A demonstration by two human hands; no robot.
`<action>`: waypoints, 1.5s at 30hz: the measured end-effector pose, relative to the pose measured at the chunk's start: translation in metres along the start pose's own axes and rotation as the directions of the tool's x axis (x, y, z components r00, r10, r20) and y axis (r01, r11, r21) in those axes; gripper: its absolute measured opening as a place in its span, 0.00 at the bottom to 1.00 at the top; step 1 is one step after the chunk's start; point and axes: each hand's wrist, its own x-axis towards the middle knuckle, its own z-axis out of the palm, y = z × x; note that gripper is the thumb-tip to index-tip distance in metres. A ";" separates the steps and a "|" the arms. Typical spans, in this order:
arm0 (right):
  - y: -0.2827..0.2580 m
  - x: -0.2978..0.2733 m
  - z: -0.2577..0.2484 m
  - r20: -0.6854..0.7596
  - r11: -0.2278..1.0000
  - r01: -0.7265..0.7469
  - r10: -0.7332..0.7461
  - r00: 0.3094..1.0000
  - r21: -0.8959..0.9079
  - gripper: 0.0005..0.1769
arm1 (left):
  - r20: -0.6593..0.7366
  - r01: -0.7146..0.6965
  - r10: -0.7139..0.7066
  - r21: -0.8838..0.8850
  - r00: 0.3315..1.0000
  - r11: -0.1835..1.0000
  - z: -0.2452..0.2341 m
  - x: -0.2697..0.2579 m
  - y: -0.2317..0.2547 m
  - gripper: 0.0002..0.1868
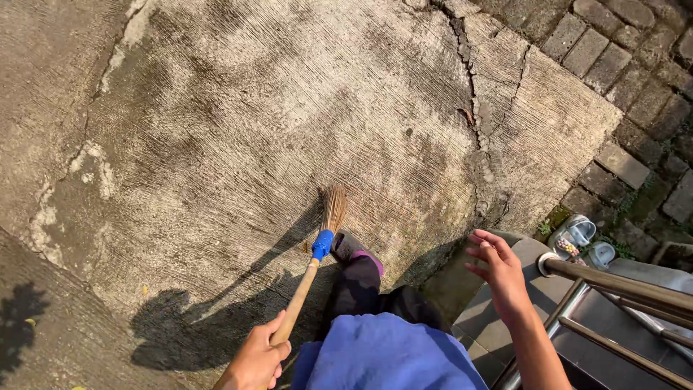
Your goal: The recorder sweeps leaves and debris from a paved outdoor courtyard into a dustpan.
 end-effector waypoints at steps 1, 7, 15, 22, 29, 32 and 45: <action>-0.012 0.015 0.003 0.017 1.000 0.014 -0.014 1.000 -0.005 0.18 | -0.009 -0.011 0.010 -0.018 1.000 1.000 -0.002 -0.002 0.008 0.41; -0.040 0.028 0.003 0.096 0.998 0.045 -0.042 0.995 -0.032 0.20 | -0.035 -0.159 0.157 -0.333 0.987 0.929 0.010 -0.036 0.030 0.44; -0.089 0.057 -0.032 0.161 0.995 0.068 -0.055 0.985 -0.079 0.20 | 0.160 -0.351 0.416 -0.323 0.895 0.879 0.208 0.009 0.173 0.48; -0.132 0.095 -0.101 0.193 0.982 0.126 -0.097 0.976 -0.141 0.20 | 0.285 -0.297 0.371 -0.270 0.884 0.916 0.366 0.010 0.303 0.47; -0.149 0.135 -0.139 0.177 0.998 0.049 -0.043 0.983 -0.028 0.16 | 0.212 -0.220 0.362 -0.493 0.908 0.842 0.388 0.056 0.270 0.25; -0.160 0.141 -0.123 0.213 0.996 0.016 0.003 0.977 -0.089 0.17 | 0.098 -0.191 0.271 -0.485 0.958 0.853 0.347 0.058 0.201 0.40; -0.179 0.152 -0.018 0.503 0.919 0.188 0.013 0.864 -0.346 0.17 | -0.376 -0.190 -0.054 -0.582 0.925 0.790 0.230 -0.009 -0.004 0.48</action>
